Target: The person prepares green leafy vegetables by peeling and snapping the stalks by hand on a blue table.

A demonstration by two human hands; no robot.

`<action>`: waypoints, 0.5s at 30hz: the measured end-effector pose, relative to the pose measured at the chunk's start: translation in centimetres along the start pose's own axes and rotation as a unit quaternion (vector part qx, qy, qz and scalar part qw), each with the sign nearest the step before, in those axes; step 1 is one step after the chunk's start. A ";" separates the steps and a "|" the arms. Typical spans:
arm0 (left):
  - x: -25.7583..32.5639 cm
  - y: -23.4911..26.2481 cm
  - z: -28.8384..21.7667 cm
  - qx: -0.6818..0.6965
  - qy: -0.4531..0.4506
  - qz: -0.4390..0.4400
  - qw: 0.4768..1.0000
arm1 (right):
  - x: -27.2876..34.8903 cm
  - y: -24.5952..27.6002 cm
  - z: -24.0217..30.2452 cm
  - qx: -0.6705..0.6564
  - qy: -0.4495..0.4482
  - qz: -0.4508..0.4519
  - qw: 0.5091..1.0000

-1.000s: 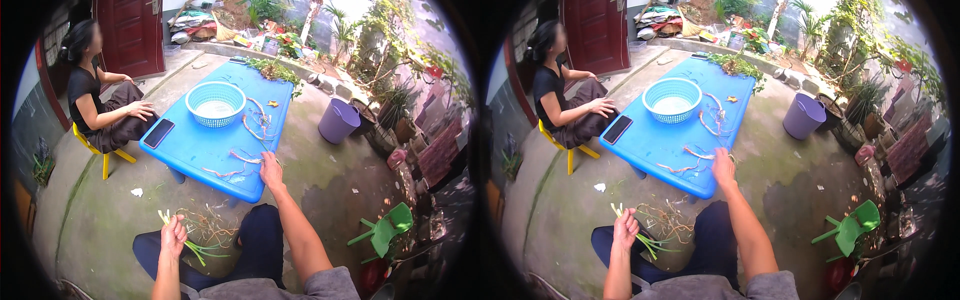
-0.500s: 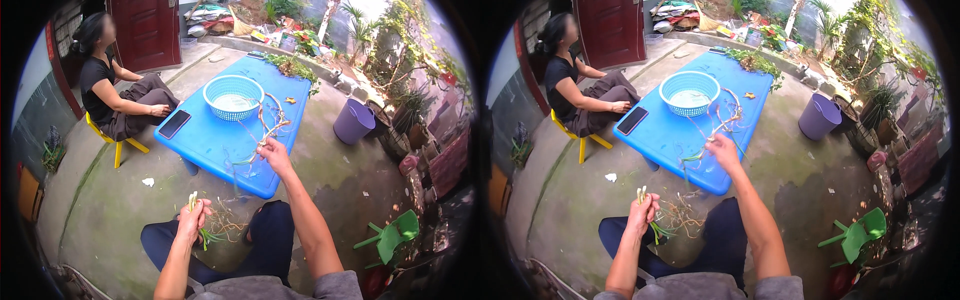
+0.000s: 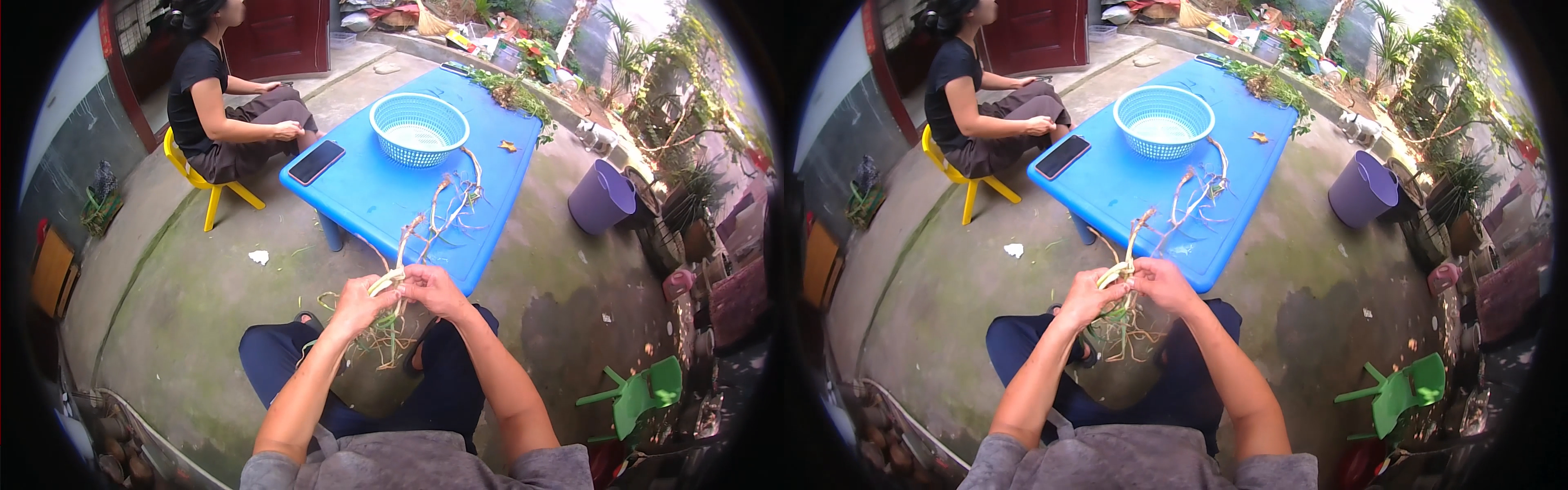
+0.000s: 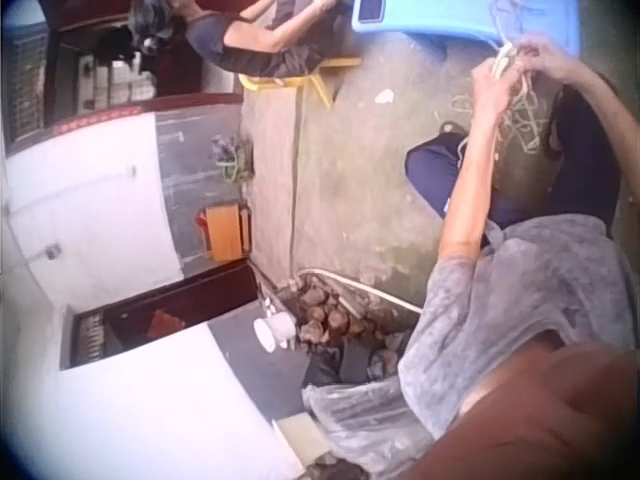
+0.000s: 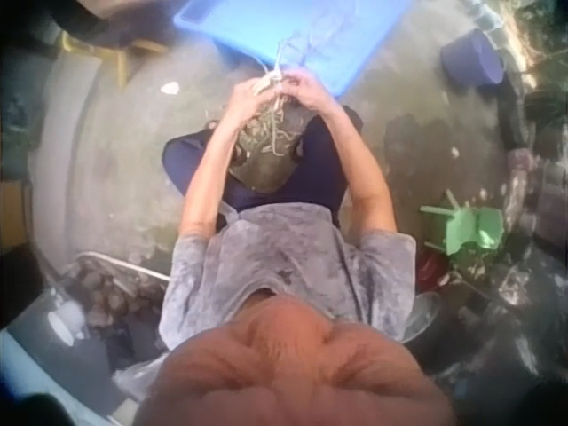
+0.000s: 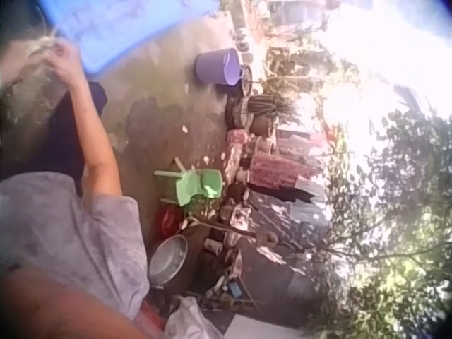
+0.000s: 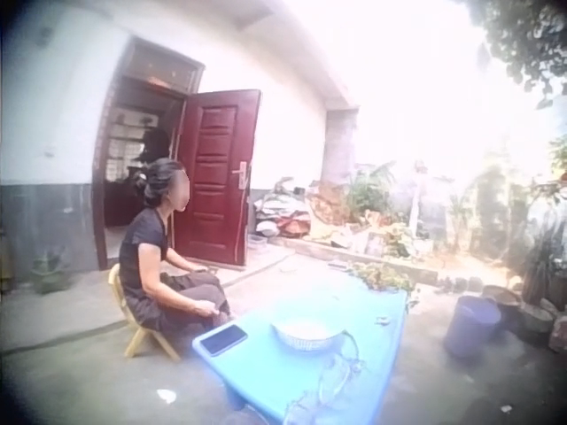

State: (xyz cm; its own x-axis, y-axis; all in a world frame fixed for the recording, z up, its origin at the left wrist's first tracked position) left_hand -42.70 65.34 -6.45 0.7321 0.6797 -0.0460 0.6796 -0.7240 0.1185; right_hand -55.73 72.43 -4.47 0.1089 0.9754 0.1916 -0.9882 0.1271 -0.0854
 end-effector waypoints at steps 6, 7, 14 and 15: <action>-0.2 2.0 1.0 0.017 0.014 -0.036 0.999 | 1.0 4.4 0.6 0.476 0.117 -0.180 0.853; -0.3 2.5 0.1 -0.068 0.030 -0.008 0.997 | 0.8 5.8 0.6 0.476 0.118 -0.185 0.852; 0.9 6.1 2.0 -0.151 0.061 0.058 0.985 | -1.3 16.6 -0.1 0.604 0.069 -0.319 0.727; 1.4 6.0 1.1 -0.040 0.063 0.028 0.997 | -1.6 18.6 -0.2 0.586 0.029 -0.362 0.725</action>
State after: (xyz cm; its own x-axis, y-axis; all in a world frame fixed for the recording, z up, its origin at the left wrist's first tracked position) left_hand -37.55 61.79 -6.87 0.7540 0.6510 0.0877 0.6276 -0.7534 0.1961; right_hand -74.22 73.28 -6.53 0.6145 0.7401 -0.2731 -0.0794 0.4024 0.9120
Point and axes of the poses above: each hand's wrist, its own x-axis away from the middle knuckle, its own y-axis out of the back of the hand, z = x × y, the point moved 6 cm from there along -x, towards the middle knuckle, and after that the axes turned 9 degrees about -y, right-handed, at the moved point
